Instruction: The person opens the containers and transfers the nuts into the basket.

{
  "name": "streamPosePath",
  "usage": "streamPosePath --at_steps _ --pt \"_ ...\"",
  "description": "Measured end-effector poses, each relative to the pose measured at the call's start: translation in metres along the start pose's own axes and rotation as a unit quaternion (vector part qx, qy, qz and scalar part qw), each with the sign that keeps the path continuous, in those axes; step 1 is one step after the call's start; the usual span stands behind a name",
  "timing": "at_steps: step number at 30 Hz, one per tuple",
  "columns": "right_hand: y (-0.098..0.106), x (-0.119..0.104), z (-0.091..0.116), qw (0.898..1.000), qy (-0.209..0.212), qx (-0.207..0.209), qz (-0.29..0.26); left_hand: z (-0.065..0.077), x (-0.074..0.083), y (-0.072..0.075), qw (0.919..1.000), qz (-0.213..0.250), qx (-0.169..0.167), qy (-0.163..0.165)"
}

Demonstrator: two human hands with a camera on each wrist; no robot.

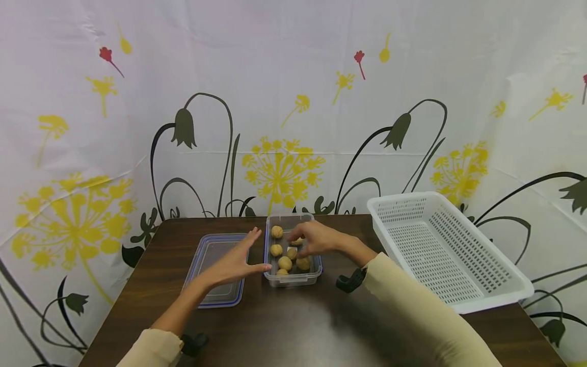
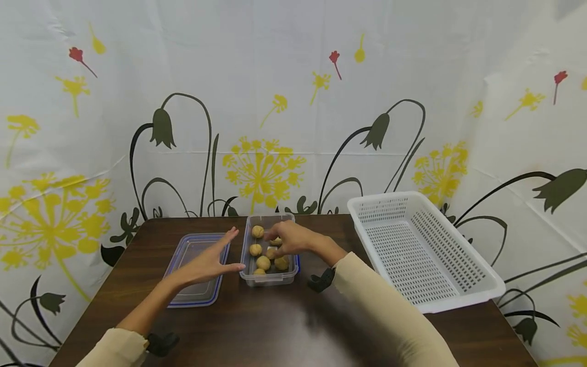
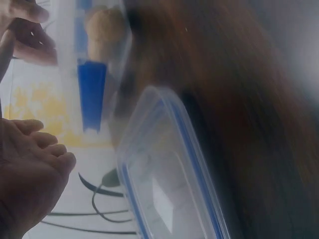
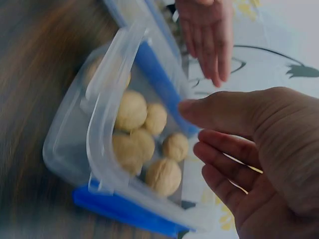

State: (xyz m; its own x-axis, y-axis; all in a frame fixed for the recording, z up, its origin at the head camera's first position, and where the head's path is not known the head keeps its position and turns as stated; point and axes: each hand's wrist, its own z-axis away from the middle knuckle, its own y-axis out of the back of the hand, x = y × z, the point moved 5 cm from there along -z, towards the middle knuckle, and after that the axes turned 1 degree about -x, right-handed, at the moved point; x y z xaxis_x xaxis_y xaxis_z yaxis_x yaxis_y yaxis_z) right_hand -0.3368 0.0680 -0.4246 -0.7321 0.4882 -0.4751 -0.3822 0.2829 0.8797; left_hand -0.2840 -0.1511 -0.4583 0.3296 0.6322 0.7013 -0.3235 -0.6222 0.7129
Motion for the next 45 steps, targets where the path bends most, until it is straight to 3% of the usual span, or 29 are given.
streamPosePath --at_steps 7,18,31,45 --pt "-0.002 0.018 0.0 0.997 0.021 -0.044 0.052 -0.012 0.009 -0.012 0.9991 -0.021 -0.018 -0.032" --pt "-0.01 0.021 -0.008 0.989 -0.008 -0.113 0.094 -0.023 0.012 -0.018 0.9964 -0.068 -0.037 -0.034" --pt "-0.023 0.018 -0.012 0.982 0.001 -0.129 0.141 -0.027 0.009 -0.017 0.9938 -0.086 -0.068 -0.02" --pt "-0.034 0.02 -0.013 0.984 0.015 -0.123 0.127 -0.025 0.005 -0.017 0.9919 -0.096 -0.082 -0.013"
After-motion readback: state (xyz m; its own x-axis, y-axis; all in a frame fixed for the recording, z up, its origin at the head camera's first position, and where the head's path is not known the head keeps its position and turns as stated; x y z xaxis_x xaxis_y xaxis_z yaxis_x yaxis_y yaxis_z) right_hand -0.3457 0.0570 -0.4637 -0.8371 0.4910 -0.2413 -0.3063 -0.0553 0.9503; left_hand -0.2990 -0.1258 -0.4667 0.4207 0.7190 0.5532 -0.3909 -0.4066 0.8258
